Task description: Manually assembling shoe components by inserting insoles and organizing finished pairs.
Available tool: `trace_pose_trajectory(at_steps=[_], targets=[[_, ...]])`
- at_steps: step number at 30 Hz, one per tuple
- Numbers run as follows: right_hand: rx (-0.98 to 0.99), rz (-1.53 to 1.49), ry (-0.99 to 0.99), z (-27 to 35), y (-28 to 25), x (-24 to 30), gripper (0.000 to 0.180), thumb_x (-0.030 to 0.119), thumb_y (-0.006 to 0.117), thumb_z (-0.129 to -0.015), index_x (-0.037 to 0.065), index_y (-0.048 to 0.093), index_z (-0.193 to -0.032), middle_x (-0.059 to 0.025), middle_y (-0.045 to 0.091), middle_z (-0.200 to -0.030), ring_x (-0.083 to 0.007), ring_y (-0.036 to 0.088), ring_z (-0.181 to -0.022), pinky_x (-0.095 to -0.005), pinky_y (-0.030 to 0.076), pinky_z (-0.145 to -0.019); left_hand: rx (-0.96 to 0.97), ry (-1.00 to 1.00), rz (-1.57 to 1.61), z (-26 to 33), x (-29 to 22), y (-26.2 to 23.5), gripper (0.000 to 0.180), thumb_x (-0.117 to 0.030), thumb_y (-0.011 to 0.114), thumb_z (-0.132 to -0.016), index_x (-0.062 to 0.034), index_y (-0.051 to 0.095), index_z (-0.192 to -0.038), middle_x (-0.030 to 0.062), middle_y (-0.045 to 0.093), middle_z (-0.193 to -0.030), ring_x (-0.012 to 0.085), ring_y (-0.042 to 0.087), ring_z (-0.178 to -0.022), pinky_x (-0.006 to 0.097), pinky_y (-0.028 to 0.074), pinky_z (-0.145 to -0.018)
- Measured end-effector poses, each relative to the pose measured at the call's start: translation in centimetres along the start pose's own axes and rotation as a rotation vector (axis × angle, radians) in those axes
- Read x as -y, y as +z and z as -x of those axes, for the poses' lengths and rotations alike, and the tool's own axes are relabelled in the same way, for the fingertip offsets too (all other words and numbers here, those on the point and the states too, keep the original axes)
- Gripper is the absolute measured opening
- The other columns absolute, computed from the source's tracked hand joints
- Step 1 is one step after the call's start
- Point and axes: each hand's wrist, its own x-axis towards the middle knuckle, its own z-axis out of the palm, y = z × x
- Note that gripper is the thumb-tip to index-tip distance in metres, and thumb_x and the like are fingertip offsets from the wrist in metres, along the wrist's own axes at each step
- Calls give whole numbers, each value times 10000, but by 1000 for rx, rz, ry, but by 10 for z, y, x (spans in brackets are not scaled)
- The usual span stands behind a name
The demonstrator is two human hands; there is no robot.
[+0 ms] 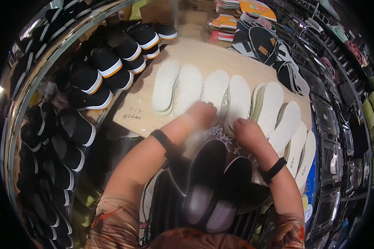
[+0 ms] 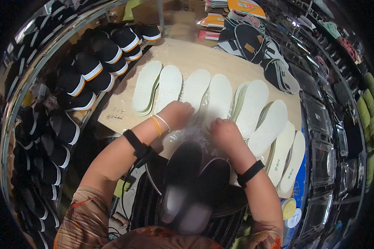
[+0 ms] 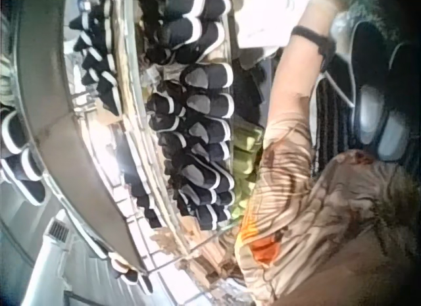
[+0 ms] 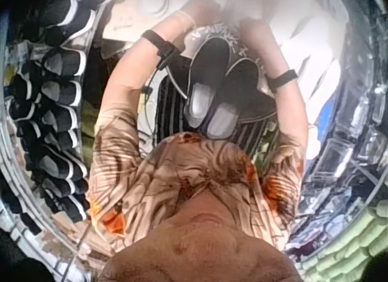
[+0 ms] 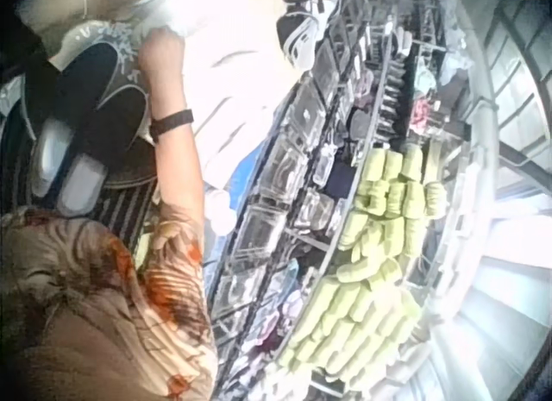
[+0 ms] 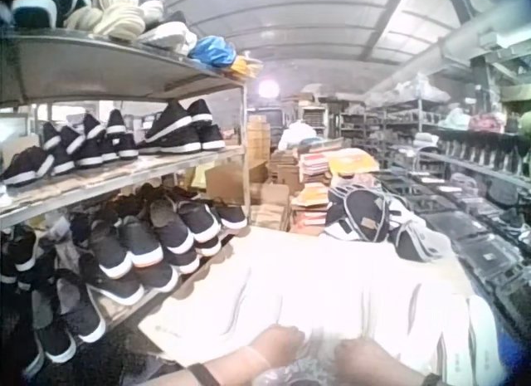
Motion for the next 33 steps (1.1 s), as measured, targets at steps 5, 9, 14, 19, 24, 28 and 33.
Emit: trace_pose_trajectory(at_steps=[5, 9, 14, 19, 24, 28, 33], targets=[[20, 2, 177, -3, -3, 29, 100, 108, 463, -793, 37, 530, -817, -146, 571, -795, -330, 588, -735, -425, 474, -630, -102, -150, 305, -6, 8, -32, 192, -151, 504, -775, -8, 585, -875, 219, 600, -872, 372, 584, -804, 428, 464, -733], [-239, 133, 280, 7, -36, 38, 228, 82, 470, -790, 62, 548, -1003, -105, 566, -722, -292, 592, -654, -381, 488, -563, -646, -282, 397, 12, 3, -78, 205, -143, 462, -836, 17, 566, -911, 247, 582, -857, 390, 573, -774, 422, 458, -708], [-754, -177, 479, 98, -115, 5, 332, -18, 480, -760, 64, 600, -1059, -107, 644, -935, -189, 628, -823, -273, 487, -658, -722, -262, 775, 104, -20, -132, 273, -214, 463, -914, 14, 567, -1022, 80, 614, -775, 145, 580, -650, 257, 444, -578], [-753, -1264, 845, 258, -161, 20, 240, 23, 538, -796, -40, 583, -1023, -98, 626, -905, -144, 592, -761, -216, 455, -615, -536, -523, 1389, 221, -48, -164, 287, -232, 450, -882, 32, 542, -949, 75, 577, -684, 130, 530, -452, 226, 392, -357], [-506, -1508, 911, 358, -170, 52, 232, -26, 565, -697, -56, 597, -925, -140, 626, -712, -185, 567, -495, -267, 464, -456, -350, -753, 1339, 294, -88, -192, 286, -235, 474, -834, 43, 539, -845, 91, 560, -578, 126, 493, -347, 212, 365, -295], [-433, -1451, 1015, 362, -184, 89, 219, -63, 541, -660, -82, 609, -866, -159, 621, -647, -188, 567, -471, -274, 463, -444, -173, -904, 1174, 310, -128, -192, 214, -206, 504, -858, -5, 577, -877, 54, 602, -624, 123, 580, -467, 189, 410, -384], [-194, -595, 352, 313, -193, 167, 299, 65, 698, -614, 54, 644, -908, -128, 649, -831, -253, 640, -685, -309, 509, -595, -96, -176, 245, 300, -202, -167, 154, -99, 555, -764, -5, 580, -883, 130, 610, -757, 246, 617, -592, 284, 507, -541]])
